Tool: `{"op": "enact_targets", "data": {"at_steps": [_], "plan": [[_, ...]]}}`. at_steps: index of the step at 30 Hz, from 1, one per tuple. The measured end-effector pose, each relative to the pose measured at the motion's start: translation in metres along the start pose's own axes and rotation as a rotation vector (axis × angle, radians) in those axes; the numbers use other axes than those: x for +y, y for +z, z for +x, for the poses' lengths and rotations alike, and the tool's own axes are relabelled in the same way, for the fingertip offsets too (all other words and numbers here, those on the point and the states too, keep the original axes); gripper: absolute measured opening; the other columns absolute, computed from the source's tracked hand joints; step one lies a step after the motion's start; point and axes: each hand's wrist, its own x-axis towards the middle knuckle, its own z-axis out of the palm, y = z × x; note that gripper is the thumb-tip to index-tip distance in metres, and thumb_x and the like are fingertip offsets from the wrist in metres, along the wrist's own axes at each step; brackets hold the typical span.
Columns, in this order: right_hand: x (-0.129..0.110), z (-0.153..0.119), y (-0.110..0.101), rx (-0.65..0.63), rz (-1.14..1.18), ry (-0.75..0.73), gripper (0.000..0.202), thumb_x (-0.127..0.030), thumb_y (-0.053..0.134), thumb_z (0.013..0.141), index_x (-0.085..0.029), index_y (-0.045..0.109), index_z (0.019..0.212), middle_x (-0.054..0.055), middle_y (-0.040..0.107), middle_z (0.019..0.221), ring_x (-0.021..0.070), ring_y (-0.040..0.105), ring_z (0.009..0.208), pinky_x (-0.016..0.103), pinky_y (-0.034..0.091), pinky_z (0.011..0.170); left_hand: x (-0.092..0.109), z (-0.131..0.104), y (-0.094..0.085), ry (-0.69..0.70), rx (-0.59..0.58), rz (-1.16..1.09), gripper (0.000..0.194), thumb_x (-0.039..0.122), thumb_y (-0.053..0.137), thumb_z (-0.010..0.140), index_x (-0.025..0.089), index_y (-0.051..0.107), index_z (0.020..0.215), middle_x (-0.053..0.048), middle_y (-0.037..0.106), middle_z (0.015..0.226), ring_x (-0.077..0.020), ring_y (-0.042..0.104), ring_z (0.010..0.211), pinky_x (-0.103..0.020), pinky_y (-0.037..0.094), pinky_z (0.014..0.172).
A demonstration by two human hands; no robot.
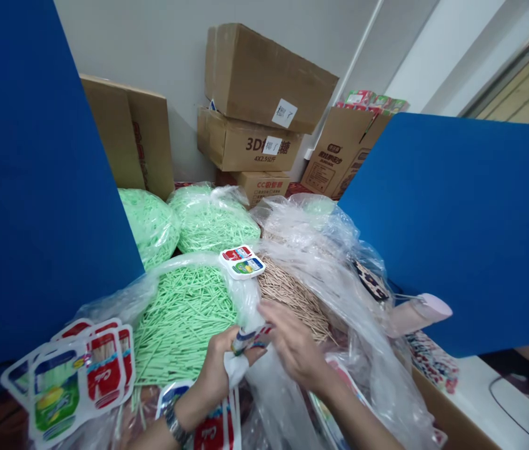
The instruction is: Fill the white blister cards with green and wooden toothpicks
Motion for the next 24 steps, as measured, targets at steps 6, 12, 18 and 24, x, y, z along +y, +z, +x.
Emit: {"op": "enact_targets", "data": {"at_steps": [6, 12, 18, 24], "plan": [[-0.004, 0.009, 0.011, -0.012, -0.010, 0.066, 0.039, -0.026, 0.045, 0.094, -0.022, 0.046, 0.133, 0.011, 0.061, 0.121, 0.0212, 0.058, 0.110, 0.036, 0.048, 0.093, 0.004, 0.000, -0.012, -0.154, -0.033, -0.149, 0.024, 0.032, 0.074, 0.072, 0.012, 0.066, 0.083, -0.003, 0.065, 0.072, -0.0150, 0.055, 0.062, -0.026, 0.045, 0.060], [-0.009, 0.039, 0.020, -0.074, 0.065, 0.093, 0.015, -0.027, 0.051, 0.091, -0.019, 0.059, 0.101, 0.004, 0.066, 0.088, 0.0148, 0.061, 0.077, 0.025, 0.047, 0.071, 0.010, 0.001, -0.054, -0.194, 0.074, -0.140, 0.031, 0.040, 0.070, 0.073, 0.018, 0.050, 0.066, 0.005, 0.053, 0.058, -0.0104, 0.045, 0.051, -0.022, 0.039, 0.051], [-0.023, 0.078, 0.047, -0.166, -0.095, -0.177, 0.032, -0.046, 0.054, 0.089, -0.018, 0.059, 0.076, 0.001, 0.059, 0.069, 0.0128, 0.054, 0.064, 0.023, 0.037, 0.060, 0.028, 0.000, -0.084, -0.040, 0.065, 0.241, 0.028, 0.037, 0.060, 0.081, 0.018, 0.046, 0.065, 0.006, 0.038, 0.059, -0.0102, 0.034, 0.054, -0.022, 0.028, 0.050], [-0.036, 0.092, 0.072, -0.135, -0.217, -0.406, 0.033, -0.035, 0.042, 0.096, -0.018, 0.058, 0.072, 0.003, 0.059, 0.065, 0.0154, 0.055, 0.065, 0.028, 0.039, 0.065, 0.033, -0.003, -0.104, 0.005, -0.008, 0.505, 0.033, 0.034, 0.056, 0.084, 0.018, 0.042, 0.059, 0.005, 0.035, 0.061, -0.0122, 0.034, 0.059, -0.024, 0.028, 0.054]]}}
